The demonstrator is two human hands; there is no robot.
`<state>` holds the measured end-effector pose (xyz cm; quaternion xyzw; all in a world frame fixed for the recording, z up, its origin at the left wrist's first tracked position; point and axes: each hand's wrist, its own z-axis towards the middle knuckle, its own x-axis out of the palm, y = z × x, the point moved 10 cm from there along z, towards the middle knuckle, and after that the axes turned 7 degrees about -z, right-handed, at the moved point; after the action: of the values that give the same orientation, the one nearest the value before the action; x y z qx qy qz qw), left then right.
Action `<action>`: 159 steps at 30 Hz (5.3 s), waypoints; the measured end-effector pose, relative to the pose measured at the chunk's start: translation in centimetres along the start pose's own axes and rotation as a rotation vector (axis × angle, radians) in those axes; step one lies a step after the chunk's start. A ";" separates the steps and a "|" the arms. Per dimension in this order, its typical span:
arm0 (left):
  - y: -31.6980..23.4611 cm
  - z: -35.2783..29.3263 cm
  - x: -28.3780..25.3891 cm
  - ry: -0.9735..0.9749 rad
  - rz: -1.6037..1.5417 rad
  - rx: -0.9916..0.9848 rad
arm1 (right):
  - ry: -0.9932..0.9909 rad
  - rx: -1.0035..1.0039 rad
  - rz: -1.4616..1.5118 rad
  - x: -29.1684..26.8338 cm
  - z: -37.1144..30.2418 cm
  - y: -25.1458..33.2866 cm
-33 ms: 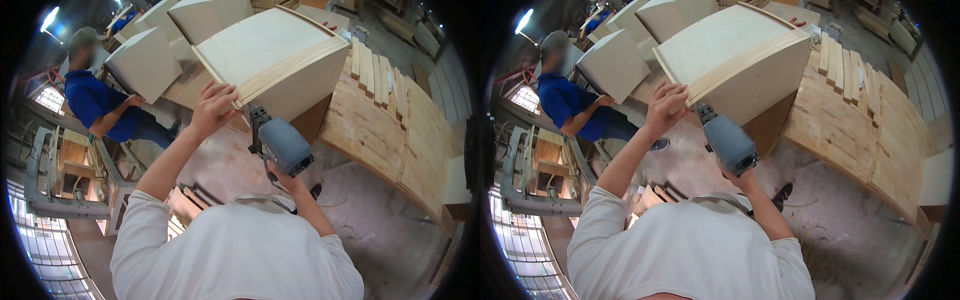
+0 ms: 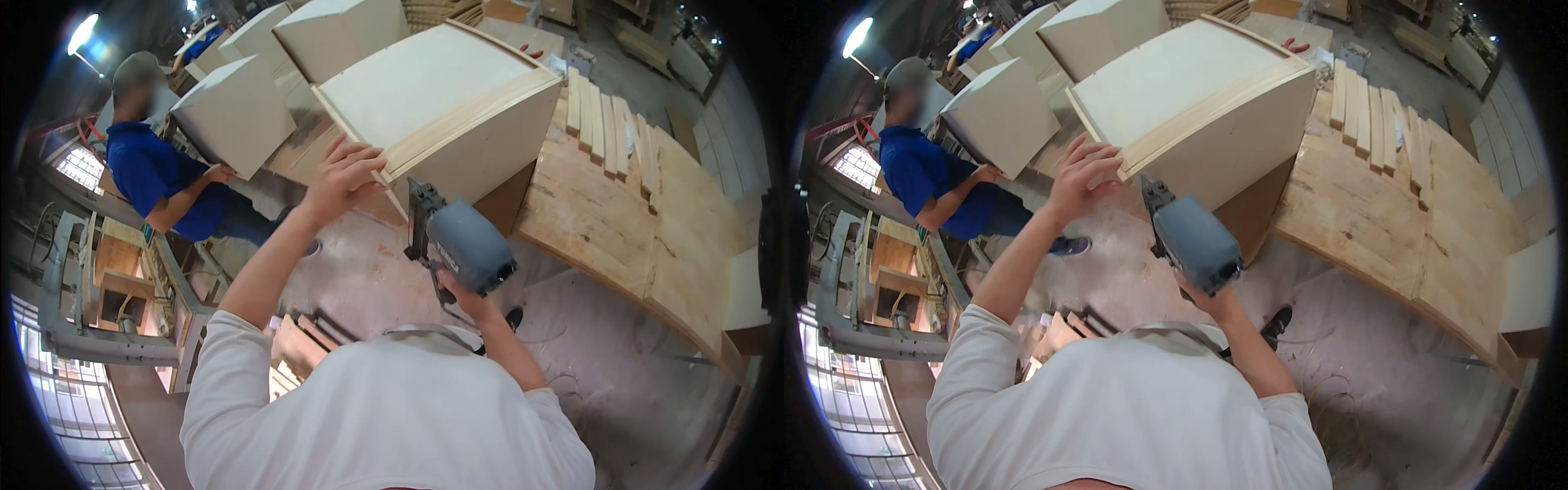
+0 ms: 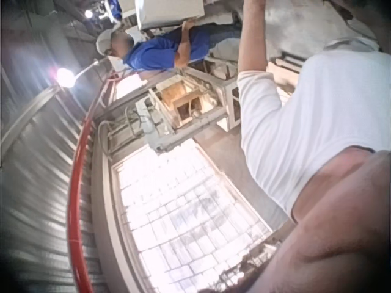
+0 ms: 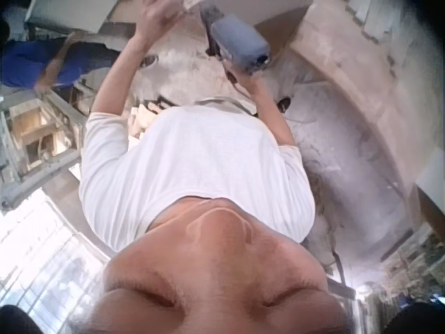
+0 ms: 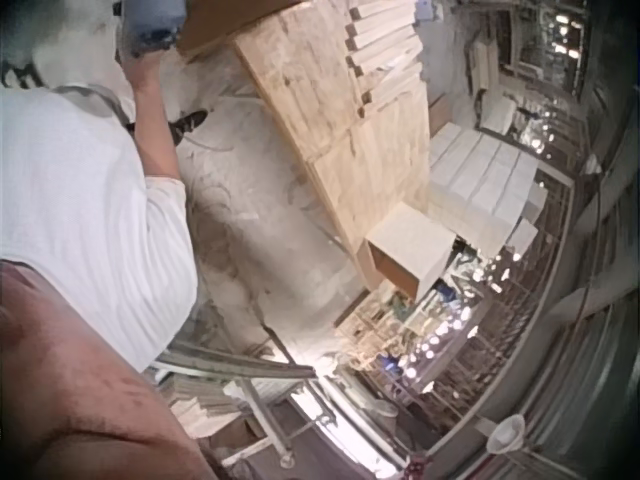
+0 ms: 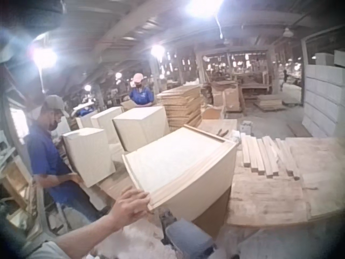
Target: The person assembles wooden boxes by applying glue to the edges of panels and attaching them using a pneumatic nail gun. They repeatedly pick up panels, align them, and secure the joints to form box structures in a workshop environment.
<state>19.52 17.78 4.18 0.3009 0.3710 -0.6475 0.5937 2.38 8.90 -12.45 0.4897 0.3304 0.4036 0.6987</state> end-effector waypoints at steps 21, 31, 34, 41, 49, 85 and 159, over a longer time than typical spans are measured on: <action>-9.9 7.5 6.9 -0.477 -0.144 -0.144 | -0.565 0.078 -0.491 -11.9 -10.6 2.2; -9.3 7.0 7.0 -0.477 -0.173 -0.136 | -0.538 -0.242 -0.893 -9.1 -7.4 8.9; -9.4 7.1 7.0 -0.478 -0.178 -0.131 | -0.592 -0.249 -0.812 -9.6 -7.7 7.5; -9.0 6.9 7.1 -0.464 -0.180 -0.133 | -0.597 -0.296 -0.869 -9.2 -7.0 8.1; -9.2 7.4 6.4 -0.501 -0.241 -0.090 | -0.525 -0.241 -0.985 -9.7 -7.4 8.0; -0.8 -12.9 2.9 -0.781 -1.266 -0.841 | -0.667 0.011 0.753 -25.3 12.4 -10.7; 12.9 -1.2 4.9 -0.554 0.145 -0.867 | 0.096 0.608 -1.386 -30.0 7.8 -9.9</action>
<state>31.67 15.84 -2.07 -0.1306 0.4121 -0.4470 0.7831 -2.26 -22.86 -17.53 0.3229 0.6895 -0.2159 0.6113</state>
